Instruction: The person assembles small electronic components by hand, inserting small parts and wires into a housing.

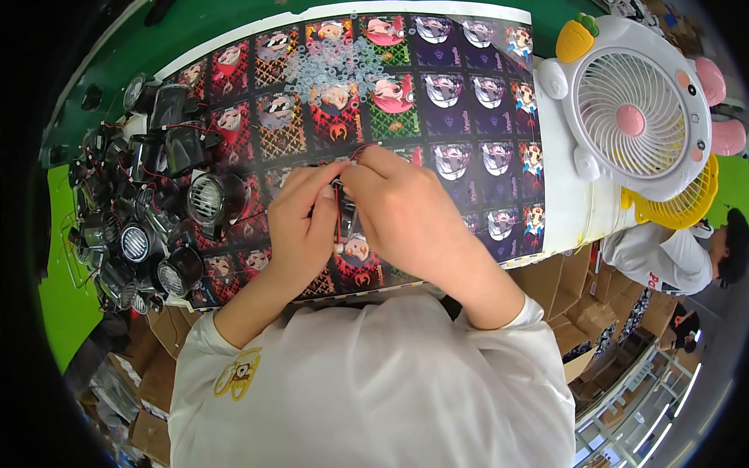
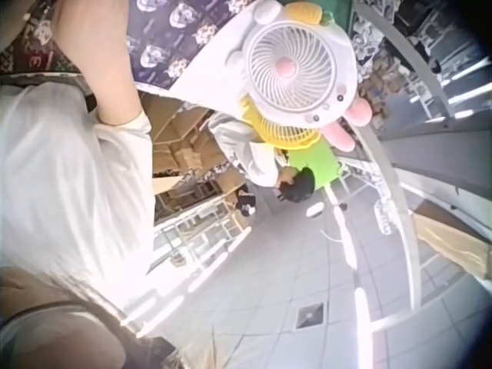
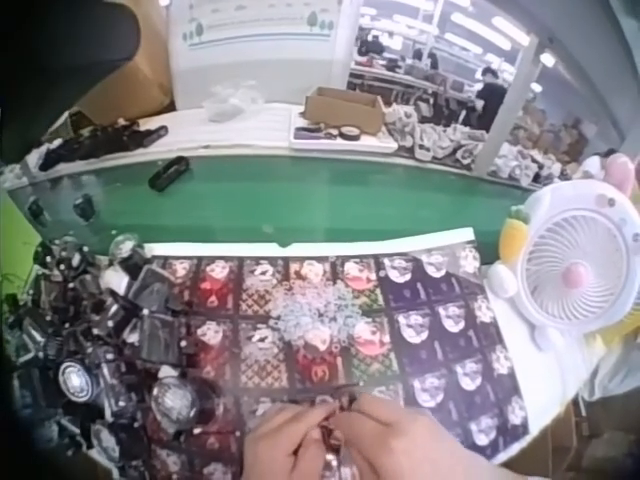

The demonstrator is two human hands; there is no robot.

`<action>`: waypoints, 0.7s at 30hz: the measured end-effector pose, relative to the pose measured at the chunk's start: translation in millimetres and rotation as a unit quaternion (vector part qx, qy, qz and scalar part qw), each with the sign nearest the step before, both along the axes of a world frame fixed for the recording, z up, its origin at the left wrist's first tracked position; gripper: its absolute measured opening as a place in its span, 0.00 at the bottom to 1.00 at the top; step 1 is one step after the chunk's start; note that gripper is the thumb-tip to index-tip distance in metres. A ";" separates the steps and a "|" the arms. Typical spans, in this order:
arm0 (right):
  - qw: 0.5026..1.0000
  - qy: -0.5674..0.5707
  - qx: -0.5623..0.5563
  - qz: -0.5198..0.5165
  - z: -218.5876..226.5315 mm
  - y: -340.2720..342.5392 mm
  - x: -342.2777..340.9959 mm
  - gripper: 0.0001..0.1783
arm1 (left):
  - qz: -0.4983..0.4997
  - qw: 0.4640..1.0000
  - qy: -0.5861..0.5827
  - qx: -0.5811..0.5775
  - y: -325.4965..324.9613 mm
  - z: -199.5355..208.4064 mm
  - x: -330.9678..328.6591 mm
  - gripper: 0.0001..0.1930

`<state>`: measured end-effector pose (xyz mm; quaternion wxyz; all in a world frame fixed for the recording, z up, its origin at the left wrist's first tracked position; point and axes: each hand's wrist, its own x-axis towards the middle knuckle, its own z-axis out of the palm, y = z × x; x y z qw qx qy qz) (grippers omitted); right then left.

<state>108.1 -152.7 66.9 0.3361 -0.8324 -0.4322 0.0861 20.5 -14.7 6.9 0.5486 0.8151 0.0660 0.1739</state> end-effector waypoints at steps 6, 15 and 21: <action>0.986 -0.055 -0.101 -0.121 -9.5 -19.0 17.7 0.09 | -0.020 1.000 -0.003 -0.024 3.7 -3.6 -5.6 0.17; 0.988 0.073 0.131 0.036 -31.1 -23.2 -22.4 0.29 | -0.061 0.977 -0.198 0.052 9.7 -10.2 -12.8 0.22; 0.973 0.116 0.162 0.118 -34.9 -4.0 -15.8 0.40 | -0.028 0.977 -0.212 0.025 20.0 -0.3 -16.6 0.26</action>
